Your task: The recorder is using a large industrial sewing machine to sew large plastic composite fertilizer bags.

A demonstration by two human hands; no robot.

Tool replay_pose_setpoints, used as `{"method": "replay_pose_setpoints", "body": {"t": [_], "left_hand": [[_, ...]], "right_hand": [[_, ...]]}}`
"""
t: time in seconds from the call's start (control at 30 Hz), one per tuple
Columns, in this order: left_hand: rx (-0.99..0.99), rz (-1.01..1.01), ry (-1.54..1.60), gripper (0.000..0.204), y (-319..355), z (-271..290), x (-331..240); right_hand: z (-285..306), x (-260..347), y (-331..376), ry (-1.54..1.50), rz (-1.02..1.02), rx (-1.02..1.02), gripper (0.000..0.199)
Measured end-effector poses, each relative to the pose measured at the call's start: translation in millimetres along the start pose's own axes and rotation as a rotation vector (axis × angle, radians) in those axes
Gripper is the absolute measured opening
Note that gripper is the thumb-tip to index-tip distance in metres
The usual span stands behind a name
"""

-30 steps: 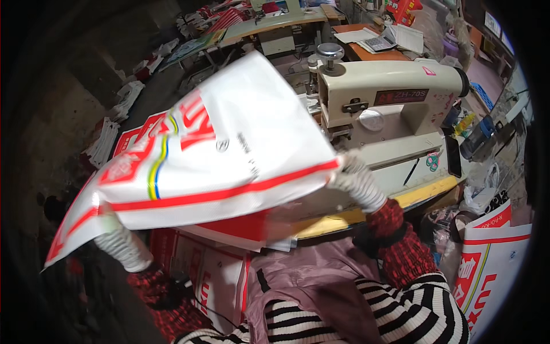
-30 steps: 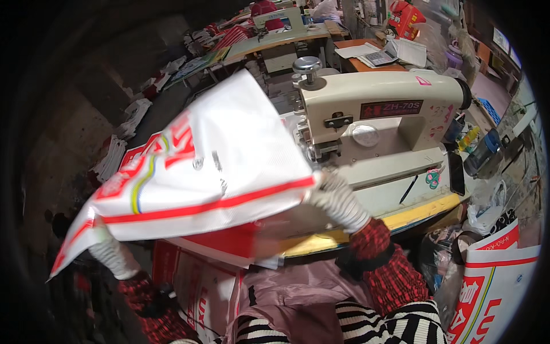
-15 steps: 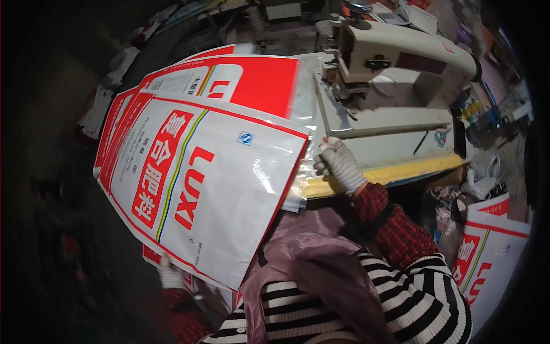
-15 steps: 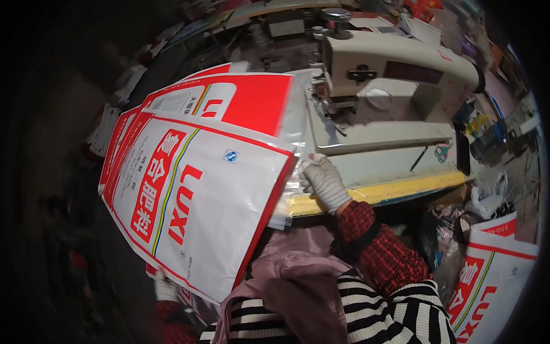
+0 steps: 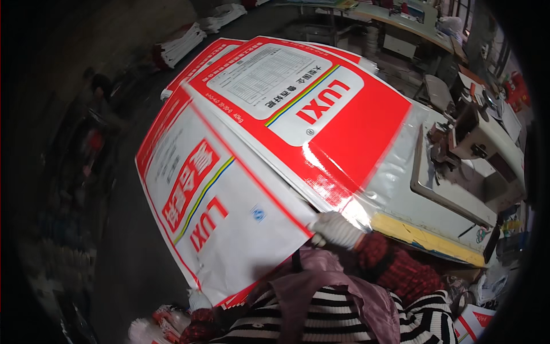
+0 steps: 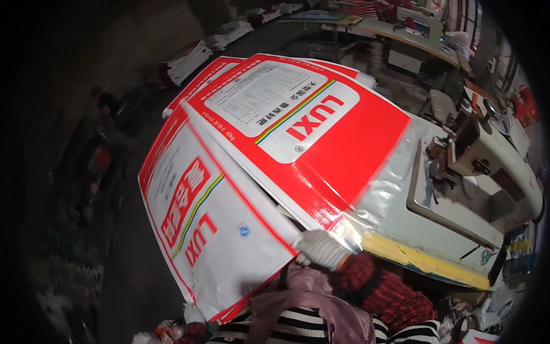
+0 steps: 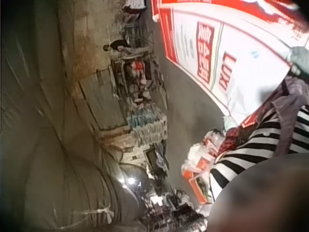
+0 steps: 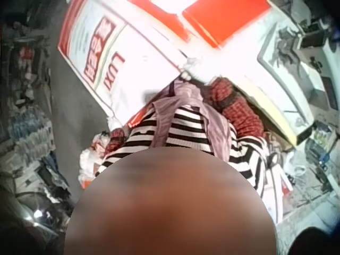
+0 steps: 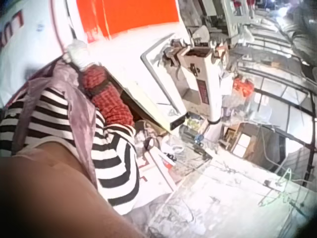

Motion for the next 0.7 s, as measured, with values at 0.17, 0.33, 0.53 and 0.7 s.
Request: {"method": "replay_pose_setpoints", "body": {"t": [0.17, 0.33, 0.53, 0.7], "left_hand": [[0.175, 0.108, -0.373, 0.032, 14.5, -82.1, 103.7], [0.395, 0.293, -0.255, 0.031, 23.5, -136.9, 114.7], [0.748, 0.248, -0.204, 0.038, 17.7, -75.3, -21.3], [0.050, -0.186, -0.311, 0.043, -82.1, 22.8, -189.0]], "right_hand": [[-52.1, -51.4, -79.9, 0.153, 0.059, 0.020, 0.038], [-41.4, -97.0, -129.8, 0.117, -0.095, -0.035, 0.032], [-2.6, -151.4, -160.3, 0.362, -0.057, -0.229, 0.033], [20.9, -80.5, -82.2, 0.473, 0.179, -0.470, 0.042]]}}
Point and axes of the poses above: each hand's wrist, its own y-axis away from the middle knuckle, its own z-axis out of the back of the hand, x = y × z, the point moved 10 cm from there along -y, towards the middle knuckle, and after that the axes turned 5 degrees about y, right-handed, at the moved point
